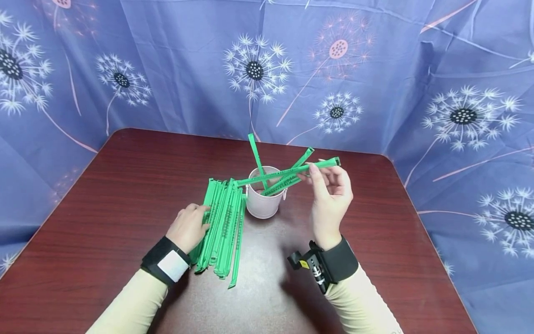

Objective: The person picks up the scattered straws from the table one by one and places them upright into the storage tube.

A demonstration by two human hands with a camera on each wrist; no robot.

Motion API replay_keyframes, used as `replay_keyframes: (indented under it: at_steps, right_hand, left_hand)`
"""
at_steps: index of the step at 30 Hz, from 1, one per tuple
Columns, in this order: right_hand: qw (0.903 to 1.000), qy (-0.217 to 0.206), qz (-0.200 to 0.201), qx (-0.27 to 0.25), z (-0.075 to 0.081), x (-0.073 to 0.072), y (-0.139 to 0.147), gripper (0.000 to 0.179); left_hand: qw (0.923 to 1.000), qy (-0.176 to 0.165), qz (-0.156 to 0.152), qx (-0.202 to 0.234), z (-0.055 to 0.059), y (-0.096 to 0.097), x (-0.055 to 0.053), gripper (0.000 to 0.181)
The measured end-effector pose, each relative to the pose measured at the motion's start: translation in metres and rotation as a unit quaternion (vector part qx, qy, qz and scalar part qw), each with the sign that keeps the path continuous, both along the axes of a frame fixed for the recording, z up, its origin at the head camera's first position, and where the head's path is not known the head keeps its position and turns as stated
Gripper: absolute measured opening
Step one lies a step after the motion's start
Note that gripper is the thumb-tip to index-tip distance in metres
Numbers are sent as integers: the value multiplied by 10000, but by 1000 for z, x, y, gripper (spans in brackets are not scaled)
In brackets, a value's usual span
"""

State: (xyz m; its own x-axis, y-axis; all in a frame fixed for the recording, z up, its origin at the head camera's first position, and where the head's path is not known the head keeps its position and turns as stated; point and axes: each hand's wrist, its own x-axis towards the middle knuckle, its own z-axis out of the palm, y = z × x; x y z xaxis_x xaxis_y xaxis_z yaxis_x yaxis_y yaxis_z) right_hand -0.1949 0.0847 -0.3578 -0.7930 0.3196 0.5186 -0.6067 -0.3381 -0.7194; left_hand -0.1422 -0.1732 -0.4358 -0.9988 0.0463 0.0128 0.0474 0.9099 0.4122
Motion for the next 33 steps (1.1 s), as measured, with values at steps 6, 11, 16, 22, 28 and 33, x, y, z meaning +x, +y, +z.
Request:
replay_keyframes:
  at_steps: [6, 11, 16, 22, 28, 33]
  right_hand:
    - [9990, 19, -407, -197, -7, -7, 6, 11]
    - [9981, -87, -597, -158, -15, -10, 9, 13]
    - [9972, -342, -660, -95, -23, -14, 11, 14]
    - [9966, -586, -577, 0, -34, -18, 13, 14]
    - [9943, -890, -537, 245, -44, -20, 13, 16]
    - [9912, -1103, -542, 486, -53, -21, 12, 16]
  left_hand:
    - [9994, -302, 57, -137, -8, -6, -2, 44]
    - [9993, -343, 129, -67, -10, -9, -5, 48]
    - [9989, -435, 187, 53, -13, -12, -6, 51]
    - [9979, -533, 282, 231, -11, -13, -5, 54]
    - [9953, -672, 481, 513, -9, -13, -5, 59]
    - [9941, -683, 626, 571, -6, -12, -5, 61]
